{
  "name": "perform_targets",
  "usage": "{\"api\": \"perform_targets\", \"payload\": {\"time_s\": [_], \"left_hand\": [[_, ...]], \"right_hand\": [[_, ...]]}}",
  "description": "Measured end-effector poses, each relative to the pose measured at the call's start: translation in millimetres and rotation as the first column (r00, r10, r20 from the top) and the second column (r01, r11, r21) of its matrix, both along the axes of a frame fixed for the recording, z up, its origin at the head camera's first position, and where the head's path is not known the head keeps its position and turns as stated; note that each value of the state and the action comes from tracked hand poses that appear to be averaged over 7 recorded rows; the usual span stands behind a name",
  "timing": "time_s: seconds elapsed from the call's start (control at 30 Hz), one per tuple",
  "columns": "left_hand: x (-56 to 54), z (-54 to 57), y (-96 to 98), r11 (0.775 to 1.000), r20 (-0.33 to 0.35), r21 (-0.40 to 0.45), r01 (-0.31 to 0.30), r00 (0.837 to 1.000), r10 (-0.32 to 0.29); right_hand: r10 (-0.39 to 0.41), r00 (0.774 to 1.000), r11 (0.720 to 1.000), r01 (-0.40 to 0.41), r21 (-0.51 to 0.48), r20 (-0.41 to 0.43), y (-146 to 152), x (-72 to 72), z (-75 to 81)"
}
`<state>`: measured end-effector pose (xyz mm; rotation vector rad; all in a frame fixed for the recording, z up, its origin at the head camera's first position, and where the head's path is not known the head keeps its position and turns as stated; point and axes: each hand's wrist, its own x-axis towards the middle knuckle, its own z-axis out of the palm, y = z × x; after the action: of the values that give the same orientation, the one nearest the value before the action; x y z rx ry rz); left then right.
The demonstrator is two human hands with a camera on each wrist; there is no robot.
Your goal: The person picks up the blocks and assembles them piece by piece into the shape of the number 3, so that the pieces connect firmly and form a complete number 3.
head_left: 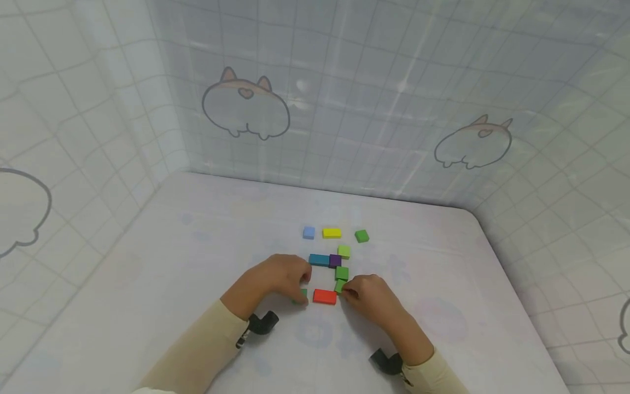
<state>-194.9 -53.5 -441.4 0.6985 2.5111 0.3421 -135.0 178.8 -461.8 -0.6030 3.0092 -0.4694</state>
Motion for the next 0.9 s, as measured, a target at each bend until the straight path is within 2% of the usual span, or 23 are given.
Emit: {"api": "perform_targets", "payload": {"time_s": [0.23, 0.4, 0.7, 0.9], "left_hand": [[0.0, 4.0, -1.3, 0.998, 0.029, -0.063, -0.008, 1.0, 0.01], [1.3, 5.2, 0.5, 0.997, 0.03, -0.071, -0.02, 0.999, 0.022], [0.9, 6.3, 0.4, 0.997, 0.016, -0.072, -0.031, 0.999, 0.032], [-0.7, 6.7, 0.3, 0.997, 0.025, -0.066, -0.035, 0.999, 0.037]], "right_hand": [[0.002, 1.0, 1.0, -0.002, -0.004, -0.003, 0, -0.4, 1.2], [0.009, 0.999, 1.0, -0.01, -0.019, -0.033, -1, 0.4, 2.6], [0.121, 0.99, 0.99, -0.126, -0.063, -0.075, -9, 6.4, 3.2], [0.175, 0.98, 0.982, -0.18, -0.049, -0.09, -11, 8.9, 2.2]]}}
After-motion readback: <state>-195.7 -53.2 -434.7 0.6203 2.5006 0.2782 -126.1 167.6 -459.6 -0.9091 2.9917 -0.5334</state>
